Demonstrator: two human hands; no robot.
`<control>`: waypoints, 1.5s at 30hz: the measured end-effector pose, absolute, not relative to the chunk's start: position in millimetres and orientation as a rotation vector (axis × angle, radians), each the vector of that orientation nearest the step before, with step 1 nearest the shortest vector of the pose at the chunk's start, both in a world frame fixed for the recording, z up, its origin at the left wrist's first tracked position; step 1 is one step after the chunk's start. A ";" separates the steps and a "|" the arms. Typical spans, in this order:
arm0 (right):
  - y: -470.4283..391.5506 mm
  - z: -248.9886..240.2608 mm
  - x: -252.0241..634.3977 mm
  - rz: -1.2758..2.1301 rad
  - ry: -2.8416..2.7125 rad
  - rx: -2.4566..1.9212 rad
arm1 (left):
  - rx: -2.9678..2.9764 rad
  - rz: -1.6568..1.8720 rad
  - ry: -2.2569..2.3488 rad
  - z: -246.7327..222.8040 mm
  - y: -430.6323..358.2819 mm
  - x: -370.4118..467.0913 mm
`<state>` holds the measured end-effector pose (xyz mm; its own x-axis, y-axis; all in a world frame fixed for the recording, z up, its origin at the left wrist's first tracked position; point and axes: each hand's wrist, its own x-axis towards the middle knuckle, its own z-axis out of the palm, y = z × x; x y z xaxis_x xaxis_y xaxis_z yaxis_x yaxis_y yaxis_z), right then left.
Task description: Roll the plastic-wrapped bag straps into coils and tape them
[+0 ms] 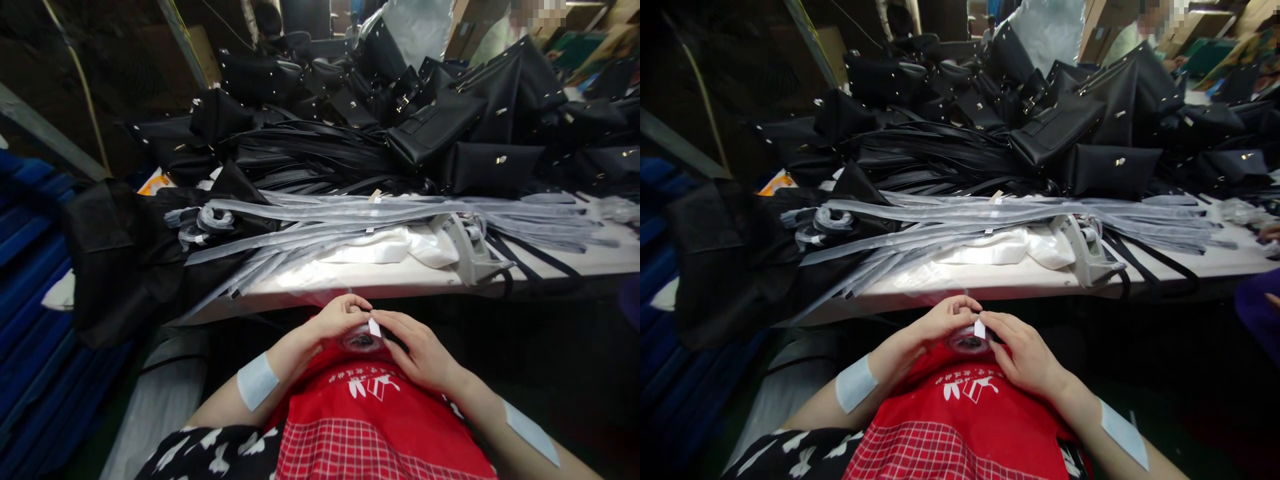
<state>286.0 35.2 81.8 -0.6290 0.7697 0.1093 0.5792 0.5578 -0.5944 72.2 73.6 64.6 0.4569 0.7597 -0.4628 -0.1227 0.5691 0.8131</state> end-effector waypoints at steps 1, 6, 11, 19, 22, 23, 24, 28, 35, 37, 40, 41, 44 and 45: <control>33.4 81.2 285.2 0.744 -2.419 -1.115 | 0.790 0.622 0.938 63.3 73.3 73.0; 29.6 84.6 281.6 0.717 -2.384 -1.132 | 0.786 0.634 0.923 55.9 71.9 74.8; 87.7 102.7 318.7 0.383 -2.300 -1.233 | 0.817 0.675 0.940 51.2 72.1 76.7; 225.8 111.6 416.6 0.075 -1.766 -1.920 | 0.763 0.730 0.875 40.5 66.6 74.8; 237.7 111.8 425.8 0.086 -1.744 -1.988 | 0.744 0.719 0.886 30.2 62.6 74.0; 238.3 113.2 428.8 0.072 -1.706 -2.022 | 0.735 0.720 0.896 27.0 61.8 73.1; 237.9 115.2 432.9 0.053 -1.656 -2.059 | 0.724 0.723 0.907 24.3 61.3 71.7; 229.8 122.2 458.9 0.127 -1.524 -2.202 | 0.705 0.723 0.936 21.1 62.3 64.3; 189.2 113.7 492.3 0.635 -1.471 -2.183 | 0.708 0.741 0.923 34.6 65.4 66.4; 178.9 113.2 494.1 0.739 -1.446 -2.087 | 0.717 0.731 0.917 34.9 66.3 71.3; 167.9 116.2 495.2 0.805 -1.401 -1.955 | 0.750 0.702 0.901 32.6 67.8 78.5; 164.2 117.2 495.9 0.791 -1.380 -1.924 | 0.760 0.696 0.896 32.1 68.5 80.5; 148.9 114.4 500.8 0.704 -1.315 -1.884 | 0.777 0.719 0.898 35.1 71.4 85.0; 142.6 110.9 502.9 0.684 -1.289 -1.902 | 0.786 0.733 0.903 37.9 72.5 86.2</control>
<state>502.9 142.6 110.9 0.3566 0.9338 -0.0285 0.5472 -0.2335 -0.8038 86.2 72.5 37.9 0.4277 0.8151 -0.3909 -0.2145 0.5116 0.8321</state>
